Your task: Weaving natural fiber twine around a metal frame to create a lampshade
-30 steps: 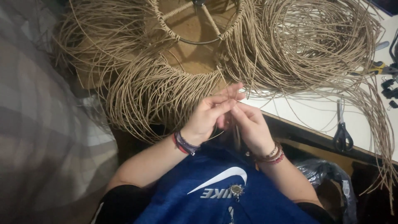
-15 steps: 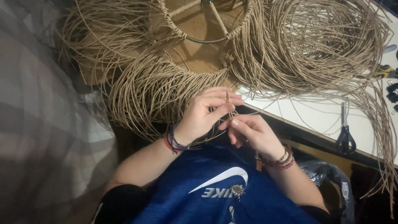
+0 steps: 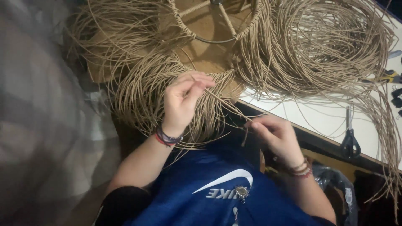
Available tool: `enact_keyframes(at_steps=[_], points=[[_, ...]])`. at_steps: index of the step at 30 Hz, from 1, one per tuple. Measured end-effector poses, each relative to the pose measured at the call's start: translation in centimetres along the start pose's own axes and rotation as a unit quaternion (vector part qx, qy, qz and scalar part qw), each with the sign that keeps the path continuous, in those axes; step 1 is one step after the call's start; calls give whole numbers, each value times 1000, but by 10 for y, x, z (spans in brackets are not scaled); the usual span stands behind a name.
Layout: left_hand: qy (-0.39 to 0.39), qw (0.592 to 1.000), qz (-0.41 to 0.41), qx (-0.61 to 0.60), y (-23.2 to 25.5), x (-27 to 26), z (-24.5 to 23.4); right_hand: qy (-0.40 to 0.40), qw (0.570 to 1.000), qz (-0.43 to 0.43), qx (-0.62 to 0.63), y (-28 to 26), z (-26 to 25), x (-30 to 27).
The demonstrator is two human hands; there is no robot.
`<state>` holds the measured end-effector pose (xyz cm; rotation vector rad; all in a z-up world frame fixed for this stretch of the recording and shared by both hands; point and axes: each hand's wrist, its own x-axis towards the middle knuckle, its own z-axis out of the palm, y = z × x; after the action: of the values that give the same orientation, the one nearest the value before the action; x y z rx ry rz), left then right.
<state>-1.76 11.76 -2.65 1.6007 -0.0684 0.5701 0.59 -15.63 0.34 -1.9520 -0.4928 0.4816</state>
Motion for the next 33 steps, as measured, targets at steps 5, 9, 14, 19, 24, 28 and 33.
enact_keyframes(at_steps=[5,9,14,19,24,28,33], points=[[99,960,106,241,4,-13,-18,-19,993,-27,-113,-6,-4,-12],[-208,920,193,269,72,-15,1,-37,975,-88,-200,-14,9,-12],[-316,823,195,431,70,-55,32,-64,968,-124,-207,-36,12,-8],[-317,851,121,401,74,-40,-25,-83,966,-58,-238,-48,-24,-13],[-296,712,46,634,74,-36,-77,-102,946,-33,-305,-23,-33,-5],[-404,775,-13,485,88,-22,-7,-120,961,-68,-239,-20,7,19],[-332,840,57,425,59,-42,19,-138,954,-168,-208,-14,15,42]])
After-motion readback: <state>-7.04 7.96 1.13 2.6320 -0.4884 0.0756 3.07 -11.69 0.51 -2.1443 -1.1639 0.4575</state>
